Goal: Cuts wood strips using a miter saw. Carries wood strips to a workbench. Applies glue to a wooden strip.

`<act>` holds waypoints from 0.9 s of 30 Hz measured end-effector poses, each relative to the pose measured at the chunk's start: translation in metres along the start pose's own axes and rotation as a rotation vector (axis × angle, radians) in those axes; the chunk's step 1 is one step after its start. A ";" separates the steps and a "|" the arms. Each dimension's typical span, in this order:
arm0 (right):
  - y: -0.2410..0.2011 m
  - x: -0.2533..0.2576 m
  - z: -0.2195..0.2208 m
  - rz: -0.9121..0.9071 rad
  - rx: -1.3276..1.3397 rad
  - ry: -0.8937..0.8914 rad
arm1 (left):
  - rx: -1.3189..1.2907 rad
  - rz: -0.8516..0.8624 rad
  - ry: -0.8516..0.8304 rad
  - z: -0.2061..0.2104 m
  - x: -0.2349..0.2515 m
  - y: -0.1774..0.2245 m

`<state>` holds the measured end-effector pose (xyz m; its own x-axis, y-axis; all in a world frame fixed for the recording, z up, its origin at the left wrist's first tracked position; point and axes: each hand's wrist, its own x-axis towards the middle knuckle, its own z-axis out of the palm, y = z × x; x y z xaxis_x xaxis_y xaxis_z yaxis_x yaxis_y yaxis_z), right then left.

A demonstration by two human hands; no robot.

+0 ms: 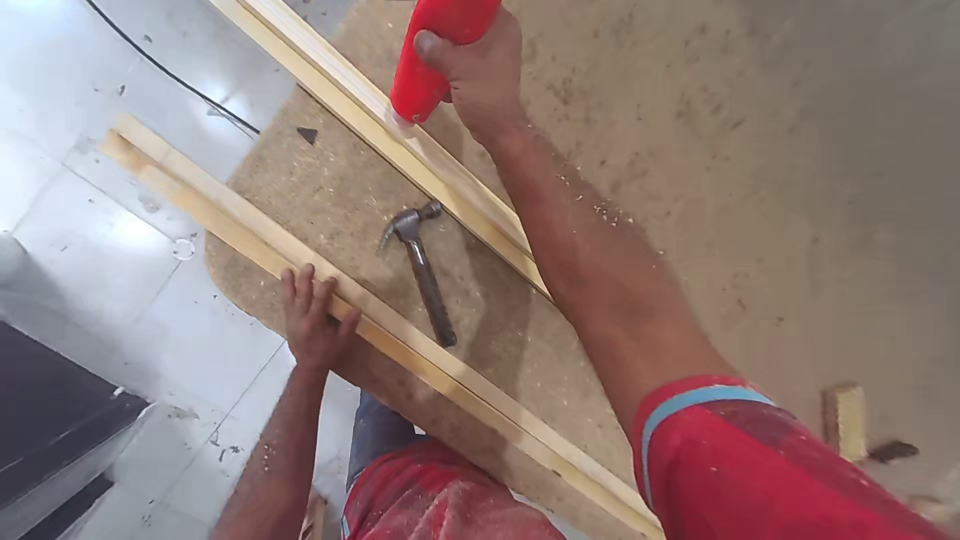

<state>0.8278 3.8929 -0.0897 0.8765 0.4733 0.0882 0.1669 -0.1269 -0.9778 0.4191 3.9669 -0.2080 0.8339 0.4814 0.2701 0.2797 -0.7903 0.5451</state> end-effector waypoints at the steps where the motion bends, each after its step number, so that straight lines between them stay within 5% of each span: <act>1: 0.001 -0.012 -0.013 0.003 -0.004 0.010 | 0.003 0.002 -0.006 -0.001 0.001 0.000; 27: 0.029 -0.311 -0.320 0.130 -0.077 0.324 | 0.217 -0.046 -0.105 -0.005 0.000 0.022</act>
<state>0.7047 3.4634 -0.0844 0.9883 0.1494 0.0317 0.0673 -0.2394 -0.9686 0.4232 3.9515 -0.1924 0.8597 0.4856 0.1588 0.4046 -0.8369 0.3687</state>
